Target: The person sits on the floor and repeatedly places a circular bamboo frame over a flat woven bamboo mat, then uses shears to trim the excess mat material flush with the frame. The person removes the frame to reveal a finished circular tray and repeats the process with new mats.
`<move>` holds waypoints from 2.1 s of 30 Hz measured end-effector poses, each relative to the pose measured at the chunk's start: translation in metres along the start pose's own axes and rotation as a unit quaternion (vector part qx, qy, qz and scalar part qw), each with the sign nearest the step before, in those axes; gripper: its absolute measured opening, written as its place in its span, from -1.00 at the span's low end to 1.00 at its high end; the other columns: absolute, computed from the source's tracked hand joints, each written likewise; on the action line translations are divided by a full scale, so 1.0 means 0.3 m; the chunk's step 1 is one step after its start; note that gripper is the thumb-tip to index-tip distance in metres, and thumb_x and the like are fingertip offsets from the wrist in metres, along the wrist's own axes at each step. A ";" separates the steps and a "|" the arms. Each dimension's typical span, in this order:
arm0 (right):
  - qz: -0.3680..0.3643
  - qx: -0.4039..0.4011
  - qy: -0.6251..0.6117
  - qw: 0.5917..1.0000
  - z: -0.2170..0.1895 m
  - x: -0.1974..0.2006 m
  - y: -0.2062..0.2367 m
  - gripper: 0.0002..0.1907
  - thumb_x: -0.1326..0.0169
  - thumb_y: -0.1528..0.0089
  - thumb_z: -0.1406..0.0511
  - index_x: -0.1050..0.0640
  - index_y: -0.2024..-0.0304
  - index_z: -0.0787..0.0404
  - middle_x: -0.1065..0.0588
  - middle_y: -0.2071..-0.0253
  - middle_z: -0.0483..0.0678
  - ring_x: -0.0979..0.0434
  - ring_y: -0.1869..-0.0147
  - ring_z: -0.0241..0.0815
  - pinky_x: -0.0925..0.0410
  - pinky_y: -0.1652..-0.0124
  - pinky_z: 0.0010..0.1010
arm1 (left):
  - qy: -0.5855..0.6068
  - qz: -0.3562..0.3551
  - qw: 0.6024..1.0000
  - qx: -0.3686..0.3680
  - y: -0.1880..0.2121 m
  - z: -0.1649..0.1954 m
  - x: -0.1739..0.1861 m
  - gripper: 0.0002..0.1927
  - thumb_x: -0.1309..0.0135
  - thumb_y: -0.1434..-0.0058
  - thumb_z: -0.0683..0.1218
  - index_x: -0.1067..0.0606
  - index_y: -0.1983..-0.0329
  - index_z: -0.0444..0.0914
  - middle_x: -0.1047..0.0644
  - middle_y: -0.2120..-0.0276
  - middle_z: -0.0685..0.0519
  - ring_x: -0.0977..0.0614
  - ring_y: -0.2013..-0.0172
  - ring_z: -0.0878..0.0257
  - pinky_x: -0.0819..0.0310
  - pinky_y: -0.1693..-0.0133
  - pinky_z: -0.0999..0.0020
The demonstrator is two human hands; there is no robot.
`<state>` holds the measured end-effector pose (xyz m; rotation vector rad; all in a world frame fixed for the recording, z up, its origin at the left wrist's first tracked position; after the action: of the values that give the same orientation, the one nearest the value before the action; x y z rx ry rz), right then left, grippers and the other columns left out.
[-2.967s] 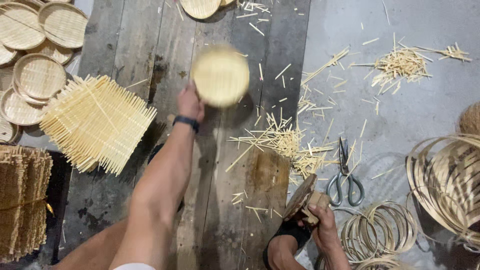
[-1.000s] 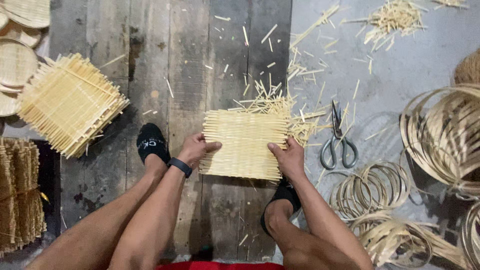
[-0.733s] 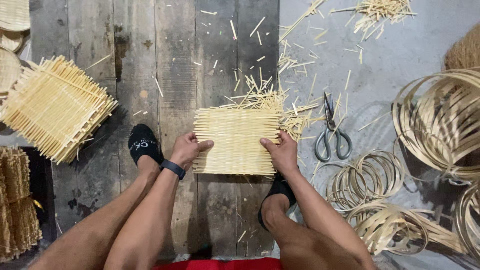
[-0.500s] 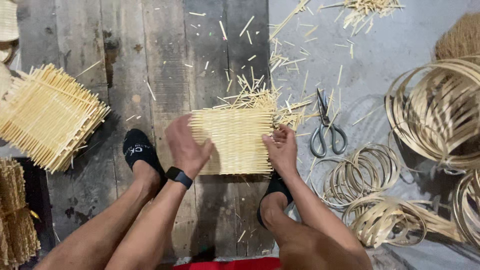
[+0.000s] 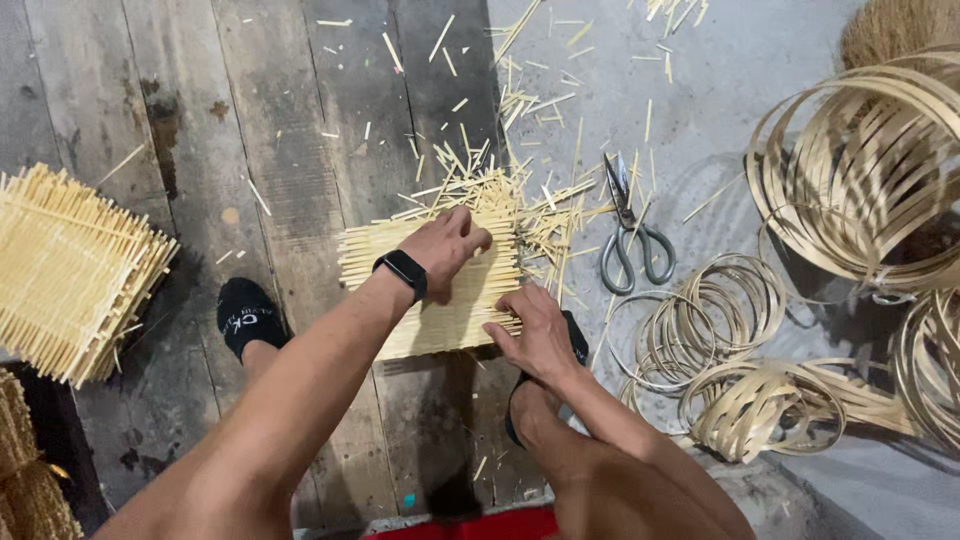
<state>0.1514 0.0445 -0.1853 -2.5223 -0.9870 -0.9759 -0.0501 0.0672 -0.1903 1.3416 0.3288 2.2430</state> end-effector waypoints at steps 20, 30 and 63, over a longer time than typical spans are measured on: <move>0.064 -0.035 -0.013 0.997 -0.002 -0.068 0.046 -0.59 -0.42 0.00 0.26 -0.60 0.15 0.24 -0.43 0.19 0.00 -0.37 0.03 0.04 -0.29 0.01 -0.18 | 0.003 -0.004 0.998 0.060 -0.006 0.036 0.043 0.10 -0.57 0.65 -0.28 -0.41 -0.11 -0.03 -0.29 -0.07 -0.05 -0.41 -0.12 -0.07 -0.40 -0.13 0.16; 0.089 -0.018 -0.010 0.996 0.003 -0.045 0.071 -0.60 -0.40 -0.01 0.27 -0.58 0.15 0.23 -0.45 0.17 0.03 -0.40 0.02 0.09 -0.30 0.00 -0.14 | 0.032 0.090 0.995 0.029 0.065 0.061 0.034 0.18 -0.50 0.52 -0.31 -0.29 -0.30 -0.07 -0.25 -0.20 -0.22 -0.41 -0.11 -0.20 -0.39 -0.10 0.10; 0.131 0.276 0.279 0.911 -0.512 0.833 0.045 -0.52 -0.33 -0.02 0.17 -0.59 0.10 0.32 -0.54 0.16 0.10 -0.58 0.09 0.00 -0.48 0.17 -0.23 | 0.863 0.159 0.474 -0.066 0.353 0.574 0.008 -0.58 0.07 -0.50 0.00 -0.47 -0.26 -0.37 -0.30 0.54 0.22 -0.27 0.56 0.45 -0.15 0.52 0.52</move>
<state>0.2203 0.0902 0.0964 -1.7078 -0.6108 -1.0591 0.0682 -0.0293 -0.0575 -1.5775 0.4700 2.8716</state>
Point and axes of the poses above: each hand's wrist, its own y-axis away from the middle knuckle, its own x-axis out of the back of the hand, z = x × y, the point moved 4 cm from there along -y, towards the middle knuckle
